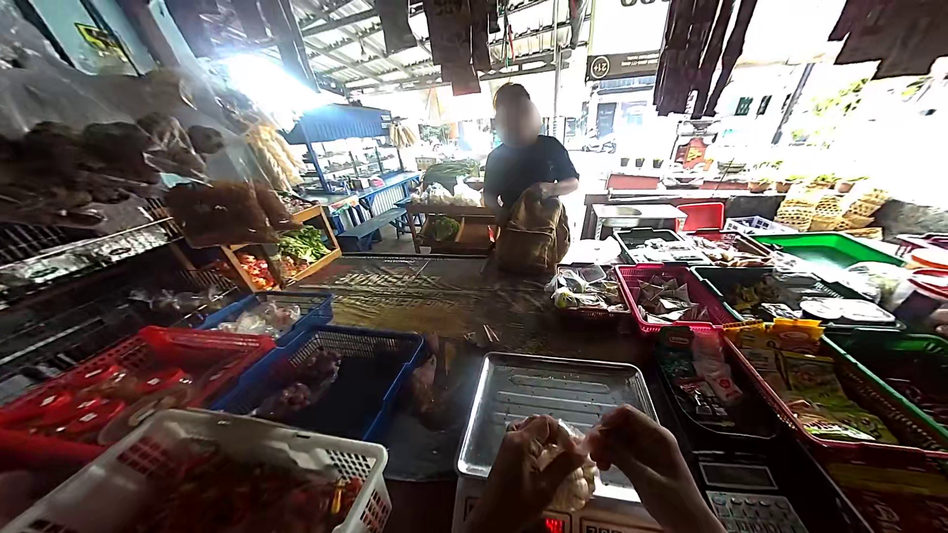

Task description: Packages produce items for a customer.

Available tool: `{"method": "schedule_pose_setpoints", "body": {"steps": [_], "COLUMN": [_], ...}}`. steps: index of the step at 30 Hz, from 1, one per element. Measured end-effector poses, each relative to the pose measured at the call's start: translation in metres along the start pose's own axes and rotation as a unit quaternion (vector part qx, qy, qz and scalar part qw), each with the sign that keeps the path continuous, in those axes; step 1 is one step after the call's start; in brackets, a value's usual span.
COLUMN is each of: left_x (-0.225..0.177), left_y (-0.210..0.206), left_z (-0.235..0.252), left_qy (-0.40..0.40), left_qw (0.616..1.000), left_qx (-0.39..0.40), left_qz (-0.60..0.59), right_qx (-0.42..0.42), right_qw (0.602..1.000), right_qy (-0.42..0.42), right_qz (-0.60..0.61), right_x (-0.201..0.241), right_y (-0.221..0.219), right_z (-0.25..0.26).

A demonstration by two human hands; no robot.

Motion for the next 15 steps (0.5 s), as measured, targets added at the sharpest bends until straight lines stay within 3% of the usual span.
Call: {"method": "schedule_pose_setpoints", "body": {"steps": [3, 7, 10, 15], "left_x": [-0.009, -0.017, -0.018, -0.022], "left_y": [0.004, -0.003, -0.006, -0.010], "left_z": [0.000, -0.004, -0.007, -0.012], "left_qy": [-0.014, -0.029, -0.059, -0.080], "left_qw": [0.998, 0.974, 0.967, 0.981], "left_qx": [0.053, 0.156, 0.166, 0.104], "left_qz": [-0.041, -0.162, -0.182, -0.145], "right_qx": [0.094, 0.210, 0.188, 0.137], "right_qw": [0.993, 0.978, 0.975, 0.963], "right_qy": [0.056, 0.005, 0.095, 0.120], "right_qz": [-0.052, -0.005, -0.066, -0.197], "right_x": [0.002, 0.009, 0.006, 0.026], "right_y": [0.010, 0.016, 0.019, 0.013], "right_z": [0.008, 0.001, -0.005, -0.019]}}
Point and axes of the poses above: each hand's wrist, its own z-axis towards the middle knuckle, its own y-axis out of the back of the hand, x = y × z, the point moved 1 cm from there along z, towards the middle knuckle, and after that the axes turned 13 degrees about -z, right-handed, at the moved point
